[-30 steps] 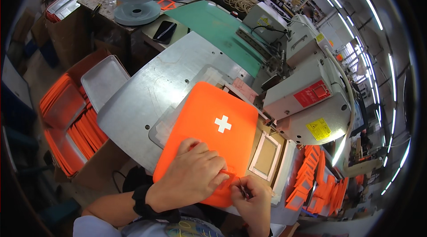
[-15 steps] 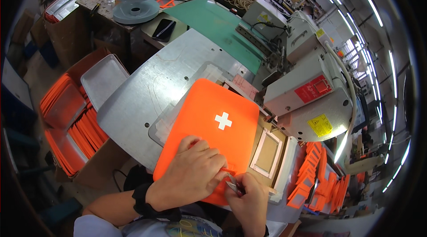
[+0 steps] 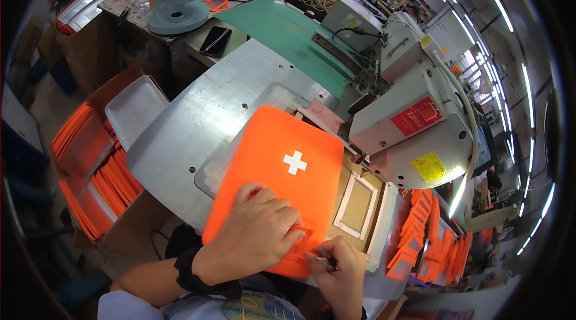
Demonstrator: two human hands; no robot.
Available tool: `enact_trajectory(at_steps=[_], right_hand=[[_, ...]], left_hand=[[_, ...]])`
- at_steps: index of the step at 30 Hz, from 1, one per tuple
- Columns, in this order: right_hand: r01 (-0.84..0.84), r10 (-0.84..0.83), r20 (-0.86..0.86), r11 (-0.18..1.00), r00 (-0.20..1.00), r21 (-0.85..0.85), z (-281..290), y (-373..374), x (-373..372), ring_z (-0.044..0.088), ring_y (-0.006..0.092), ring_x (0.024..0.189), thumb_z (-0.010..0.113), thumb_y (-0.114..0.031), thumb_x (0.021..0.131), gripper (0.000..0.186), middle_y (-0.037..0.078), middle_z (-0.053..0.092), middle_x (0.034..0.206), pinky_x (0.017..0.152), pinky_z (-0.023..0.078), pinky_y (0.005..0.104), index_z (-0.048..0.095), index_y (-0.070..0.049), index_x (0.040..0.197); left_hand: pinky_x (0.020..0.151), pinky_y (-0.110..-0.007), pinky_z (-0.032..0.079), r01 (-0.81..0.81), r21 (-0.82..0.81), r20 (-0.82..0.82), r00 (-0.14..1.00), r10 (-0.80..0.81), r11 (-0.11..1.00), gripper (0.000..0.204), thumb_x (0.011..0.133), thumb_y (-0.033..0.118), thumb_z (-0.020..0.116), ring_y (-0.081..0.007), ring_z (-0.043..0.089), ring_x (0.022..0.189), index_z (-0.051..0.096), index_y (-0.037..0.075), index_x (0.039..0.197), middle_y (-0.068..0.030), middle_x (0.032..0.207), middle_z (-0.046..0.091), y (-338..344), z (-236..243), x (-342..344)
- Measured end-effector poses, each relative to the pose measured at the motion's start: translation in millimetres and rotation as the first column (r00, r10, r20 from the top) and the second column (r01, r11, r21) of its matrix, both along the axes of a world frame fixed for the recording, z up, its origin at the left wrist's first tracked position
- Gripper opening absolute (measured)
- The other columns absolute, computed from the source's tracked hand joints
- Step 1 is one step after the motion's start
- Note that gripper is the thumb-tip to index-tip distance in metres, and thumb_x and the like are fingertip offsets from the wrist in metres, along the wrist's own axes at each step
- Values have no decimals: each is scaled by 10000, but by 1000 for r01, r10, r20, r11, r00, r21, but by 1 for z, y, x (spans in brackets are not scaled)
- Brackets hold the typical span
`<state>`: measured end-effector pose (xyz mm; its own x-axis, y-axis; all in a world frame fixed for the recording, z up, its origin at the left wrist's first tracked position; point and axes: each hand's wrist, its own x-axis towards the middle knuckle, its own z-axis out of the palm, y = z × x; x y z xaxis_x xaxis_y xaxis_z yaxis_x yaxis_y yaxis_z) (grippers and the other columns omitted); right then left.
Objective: The recorder is seen operating an industrial sewing machine to assemble orange pouches, involving positioning materials, using small tools for adjustments, and interacting with a touchscreen control panel.
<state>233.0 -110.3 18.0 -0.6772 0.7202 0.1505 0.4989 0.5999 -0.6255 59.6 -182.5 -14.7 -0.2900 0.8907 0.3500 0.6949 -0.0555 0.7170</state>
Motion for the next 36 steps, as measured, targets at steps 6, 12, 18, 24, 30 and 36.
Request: enact_trajectory(at_steps=[6, 12, 18, 24, 30, 36], right_hand=[[12, -12, 56, 1000, 998, 2, -1, -1, -10, 514, 157, 572, 737, 1, 750, 134, 70, 556, 667, 529, 398, 285, 610, -10, 792], [-45, 44, -46, 998, 998, -37, -7, 5, 1, 520, 183, 563, 705, 12, 769, 99, 67, 566, 670, 529, 403, 294, 613, -21, 785], [-297, 294, -43, 946, 955, -131, -7, 13, 7, 539, 194, 537, 678, 22, 777, 95, 73, 585, 663, 506, 404, 300, 609, -41, 760], [-165, 166, -36, 986, 985, 20, -8, 17, 35, 539, 175, 534, 702, -11, 788, 100, 59, 567, 628, 498, 409, 298, 614, -45, 754], [-87, 88, 22, 996, 996, -30, -4, 11, 7, 488, 122, 538, 814, -43, 708, 200, 35, 525, 701, 490, 378, 275, 637, -23, 797], [-69, 70, 75, 998, 995, -5, 1, 8, -5, 491, 130, 546, 805, -45, 706, 186, 38, 503, 680, 502, 390, 281, 639, -8, 782]], left_hand=[[995, -406, 337, 4, -4, 4, 1000, -4, 1000, 169, 832, 244, 701, -220, 586, 898, 670, 81, 797, -41, 787, 633, -1, 1, -1], [995, -410, 339, 3, -18, -15, 1000, -4, 1000, 177, 831, 248, 702, -228, 587, 901, 668, 76, 800, -48, 800, 637, 0, 0, 0], [980, -413, 341, -12, 2, -43, 999, 13, 1000, 155, 813, 222, 723, -224, 582, 899, 665, 79, 802, -41, 804, 637, 0, -3, 1], [956, -406, 342, -9, -2, -65, 998, 9, 1000, 144, 802, 207, 734, -222, 571, 879, 664, 82, 803, -31, 806, 633, 1, -2, 2], [956, -394, 342, -12, -24, -47, 999, 11, 1000, 155, 819, 231, 720, -221, 567, 871, 669, 85, 811, -29, 807, 633, 1, 0, 2], [947, -401, 346, -6, -15, -52, 999, 5, 1000, 187, 854, 270, 690, -227, 566, 868, 660, 88, 824, -32, 809, 627, 0, -1, 1]])
